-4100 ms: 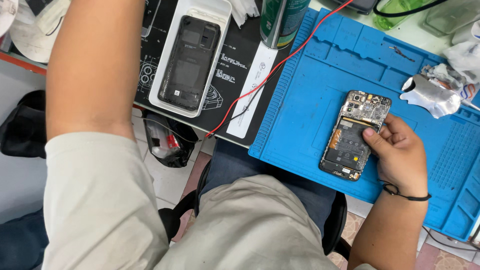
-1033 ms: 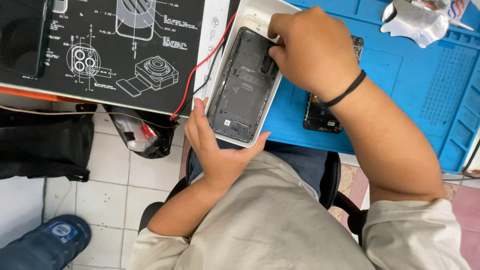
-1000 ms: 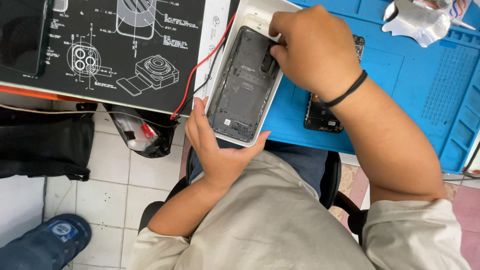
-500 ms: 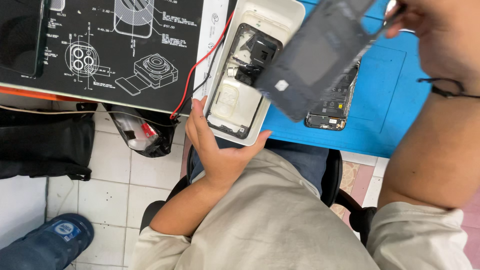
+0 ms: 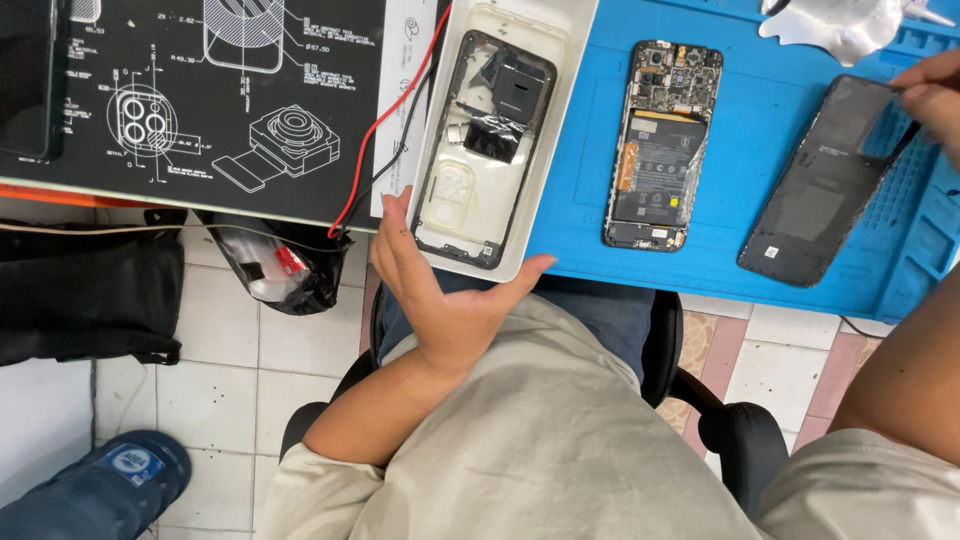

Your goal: The person disassembles a smartphone by removing the back cover and frame, then uses a screwdriver to remove screws and a small internal component. The person handles the phone, back cover, frame, and internal parts on a blue work mat.

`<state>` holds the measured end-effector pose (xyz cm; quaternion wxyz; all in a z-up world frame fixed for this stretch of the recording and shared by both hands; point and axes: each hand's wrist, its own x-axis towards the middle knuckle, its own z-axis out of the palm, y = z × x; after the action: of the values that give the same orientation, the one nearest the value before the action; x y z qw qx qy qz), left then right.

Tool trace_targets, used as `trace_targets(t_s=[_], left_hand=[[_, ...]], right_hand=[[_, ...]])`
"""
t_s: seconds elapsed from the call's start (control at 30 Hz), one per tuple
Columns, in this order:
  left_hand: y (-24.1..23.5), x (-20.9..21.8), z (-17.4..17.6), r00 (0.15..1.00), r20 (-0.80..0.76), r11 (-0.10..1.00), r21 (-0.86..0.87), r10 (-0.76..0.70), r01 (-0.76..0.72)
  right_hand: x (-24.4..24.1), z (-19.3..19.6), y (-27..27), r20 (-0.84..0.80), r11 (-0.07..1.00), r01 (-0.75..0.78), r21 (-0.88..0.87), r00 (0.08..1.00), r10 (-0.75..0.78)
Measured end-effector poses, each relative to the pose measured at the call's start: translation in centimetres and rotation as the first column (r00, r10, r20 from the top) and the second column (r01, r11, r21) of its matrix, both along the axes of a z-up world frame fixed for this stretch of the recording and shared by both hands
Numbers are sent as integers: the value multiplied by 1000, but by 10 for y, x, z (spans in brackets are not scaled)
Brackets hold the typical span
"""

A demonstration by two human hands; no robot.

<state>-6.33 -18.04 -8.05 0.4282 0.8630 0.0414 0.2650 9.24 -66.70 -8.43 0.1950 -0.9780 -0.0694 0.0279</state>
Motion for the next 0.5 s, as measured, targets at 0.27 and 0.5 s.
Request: trace_targets(t_s=[0.27, 0.5], left_hand=[[-1, 0, -4, 1000, -1, 1000, 12, 3, -3], [0, 0, -1, 1000, -12, 1000, 5, 7, -7]], right_hand=[[-14, 104, 195, 114, 970, -166, 179, 982, 147], [11, 128, 337, 240, 841, -540, 11, 818, 522]])
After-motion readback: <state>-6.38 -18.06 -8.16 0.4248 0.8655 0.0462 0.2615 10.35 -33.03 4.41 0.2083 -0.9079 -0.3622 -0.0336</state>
